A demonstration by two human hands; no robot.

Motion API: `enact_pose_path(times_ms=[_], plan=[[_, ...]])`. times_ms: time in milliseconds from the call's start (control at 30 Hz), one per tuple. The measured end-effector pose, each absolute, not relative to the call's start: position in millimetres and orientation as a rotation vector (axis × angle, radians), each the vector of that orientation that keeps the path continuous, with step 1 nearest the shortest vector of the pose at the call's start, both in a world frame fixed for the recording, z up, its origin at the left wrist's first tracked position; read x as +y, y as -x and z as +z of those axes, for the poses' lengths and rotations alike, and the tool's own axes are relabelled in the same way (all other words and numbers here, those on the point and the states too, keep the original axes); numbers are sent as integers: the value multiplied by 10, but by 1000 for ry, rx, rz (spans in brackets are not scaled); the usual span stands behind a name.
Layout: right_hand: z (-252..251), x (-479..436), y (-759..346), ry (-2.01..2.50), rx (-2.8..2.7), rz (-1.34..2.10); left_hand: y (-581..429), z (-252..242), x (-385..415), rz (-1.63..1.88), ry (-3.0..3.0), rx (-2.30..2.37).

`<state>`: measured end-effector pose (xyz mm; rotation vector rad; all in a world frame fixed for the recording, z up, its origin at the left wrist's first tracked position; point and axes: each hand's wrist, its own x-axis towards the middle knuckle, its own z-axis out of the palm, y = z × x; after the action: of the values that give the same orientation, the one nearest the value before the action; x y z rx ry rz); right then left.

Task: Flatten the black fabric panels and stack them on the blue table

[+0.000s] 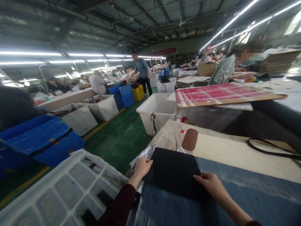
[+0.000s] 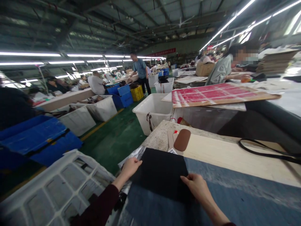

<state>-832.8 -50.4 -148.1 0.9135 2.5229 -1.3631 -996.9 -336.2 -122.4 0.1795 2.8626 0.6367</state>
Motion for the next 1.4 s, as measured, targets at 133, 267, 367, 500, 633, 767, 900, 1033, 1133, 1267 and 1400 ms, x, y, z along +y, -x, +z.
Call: enact_pose_path(times_ms=[133,267,367,500,633,767,900,1033,1133,1267,1400], plan=[[-1459,-510,8334,-904,2532,-1361,9967,-1168,-3353,605,-200,2887],[-1370,-525,8333,-918,2584,-1409,9848,-1043,-3281,545,-230,2972],[-1291,-545,8295,-933,2581,-1451,9590,-957,-3152,494,-542,3062],[-1286,-563,8268,-958,2526,-1473,9248,-981,-2964,398,-1217,2896],[-1271,-493,8141,-917,2443,-1572,9130,-1154,-2876,245,-1280,2828],[-1015,-244,7506,-919,2491,-1642,9156,-1271,-2890,228,-1297,2854],[-737,-26,6287,-1053,2737,-1329,9077,-1242,-2880,378,-1277,2883],[-765,-211,5052,-1112,2859,-816,8600,-1108,-2768,578,-1255,2835],[-1005,-501,4494,-1088,2868,-535,7960,-1034,-2612,723,-1258,2647],[-1277,-708,4283,-1082,2915,-208,6990,-1039,-2365,788,-1325,2259],[-1306,-622,4292,-1143,2887,-272,6225,-1086,-2158,770,-1518,1967]])
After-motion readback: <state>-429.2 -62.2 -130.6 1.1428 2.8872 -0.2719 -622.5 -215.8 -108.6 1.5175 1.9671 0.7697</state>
